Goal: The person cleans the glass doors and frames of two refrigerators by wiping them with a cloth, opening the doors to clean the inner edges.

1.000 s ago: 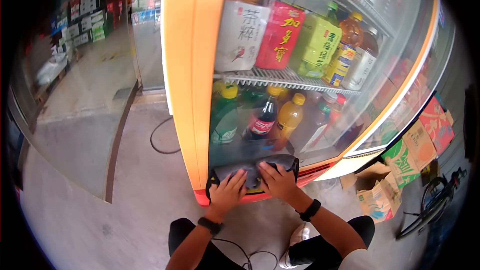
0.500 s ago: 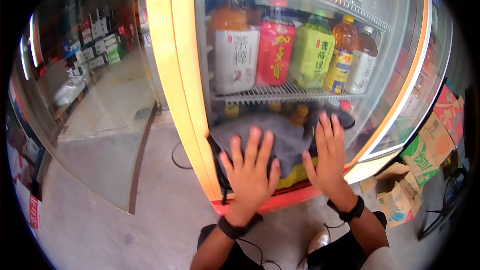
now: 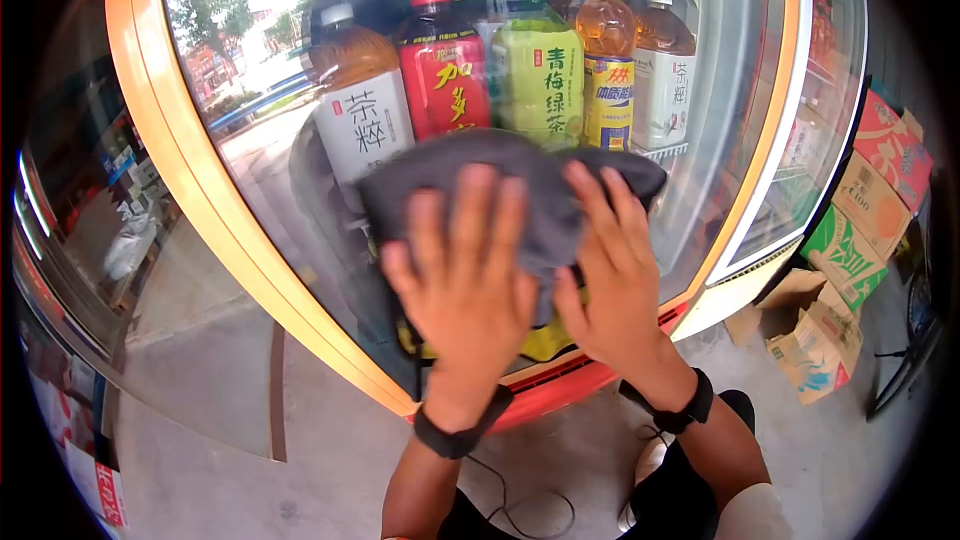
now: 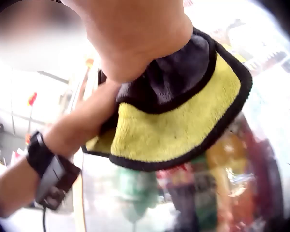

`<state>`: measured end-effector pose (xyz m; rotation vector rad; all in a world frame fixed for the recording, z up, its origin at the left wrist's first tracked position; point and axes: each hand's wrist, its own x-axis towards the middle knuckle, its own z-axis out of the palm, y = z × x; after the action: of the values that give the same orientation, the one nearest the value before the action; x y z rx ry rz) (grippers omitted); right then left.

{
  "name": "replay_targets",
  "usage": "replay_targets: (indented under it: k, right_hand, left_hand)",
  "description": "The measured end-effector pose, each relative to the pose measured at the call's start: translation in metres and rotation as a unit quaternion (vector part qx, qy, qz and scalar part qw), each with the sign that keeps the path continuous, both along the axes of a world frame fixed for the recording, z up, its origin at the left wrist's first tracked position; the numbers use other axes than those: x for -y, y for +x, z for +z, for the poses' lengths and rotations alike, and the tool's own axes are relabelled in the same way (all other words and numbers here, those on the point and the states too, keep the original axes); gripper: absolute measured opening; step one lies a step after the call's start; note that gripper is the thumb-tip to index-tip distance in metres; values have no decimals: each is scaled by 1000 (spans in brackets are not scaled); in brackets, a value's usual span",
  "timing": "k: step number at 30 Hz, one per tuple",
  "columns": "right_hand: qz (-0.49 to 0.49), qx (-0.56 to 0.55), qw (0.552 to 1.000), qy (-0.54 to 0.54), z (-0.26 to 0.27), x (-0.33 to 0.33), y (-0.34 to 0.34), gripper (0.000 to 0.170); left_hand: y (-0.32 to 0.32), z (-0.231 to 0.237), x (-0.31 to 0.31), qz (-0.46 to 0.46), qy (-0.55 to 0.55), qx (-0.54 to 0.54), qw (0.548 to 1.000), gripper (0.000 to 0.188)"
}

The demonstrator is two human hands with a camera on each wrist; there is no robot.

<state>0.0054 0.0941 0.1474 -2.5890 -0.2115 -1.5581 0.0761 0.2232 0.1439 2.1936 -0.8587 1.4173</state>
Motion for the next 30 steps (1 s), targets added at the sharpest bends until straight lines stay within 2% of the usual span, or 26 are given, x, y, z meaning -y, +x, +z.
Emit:
replay_targets:
  k: [2, 4, 5, 6, 8, 10, 11, 13, 15, 17, 18, 19, 22, 24, 26, 28, 30]
  right_hand:
    - [-28, 12, 1000, 0, -52, 25, 0, 41]
    - [-23, 9, 999, -26, -105, 28, 0, 37]
    - [-9, 12, 999, -44, -120, 20, 1, 35]
    - [-9, -2, 996, -89, -118, 4, 0, 39]
    - [59, -68, 992, -86, -94, -24, 4, 55]
    - [64, -92, 985, -131, -59, -23, 15, 59]
    - [53, -52, 988, -133, -41, -21, 20, 60]
    - [42, -26, 997, -53, -4, -10, 14, 59]
    - [38, 80, 996, 13, 7, 20, 14, 59]
    - [-36, 76, 996, 8, -3, 52, 5, 61]
    - [-68, 57, 996, 23, -15, 65, 3, 61]
    - [-69, 63, 996, 16, -37, 76, 0, 61]
    - [-86, 56, 994, 25, -108, 64, 5, 58]
    - [-55, 4, 998, -8, -119, 28, 14, 61]
    - [62, -12, 991, -118, -98, 6, 22, 65]
    - [31, -3, 988, -149, -54, 12, 27, 68]
    - [14, 57, 989, -135, -5, 34, 28, 68]
  left_hand:
    - [-7, -30, 15, -83, 48, -33, 995, 57]
    - [-4, -96, 12, -102, 130, -80, 983, 57]
    - [-7, -120, -3, -103, 102, -149, 978, 59]
    - [-6, -138, -22, -103, 75, -215, 968, 61]
    - [0, -166, -50, -12, 26, -142, 989, 61]
    - [0, -126, -46, 23, -19, -126, 992, 57]
    - [4, -96, -37, 7, -42, -83, 996, 58]
    - [3, -30, -12, -19, -48, -28, 998, 59]
    - [-4, 9, 21, -32, -17, -13, 999, 59]
    - [-9, 6, 58, -43, -1, 13, 999, 58]
    - [-11, -7, 66, -33, 69, 24, 997, 58]
    - [-11, -27, 68, -57, 85, 19, 995, 58]
    - [-10, -111, 46, -95, 104, -48, 989, 57]
    - [0, -181, 14, -64, 59, -59, 994, 59]
    - [-2, -173, -15, -39, 78, -188, 978, 62]
    - [-2, -121, -12, 0, 71, -133, 989, 65]
    - [8, -58, 7, 36, 34, 30, 998, 66]
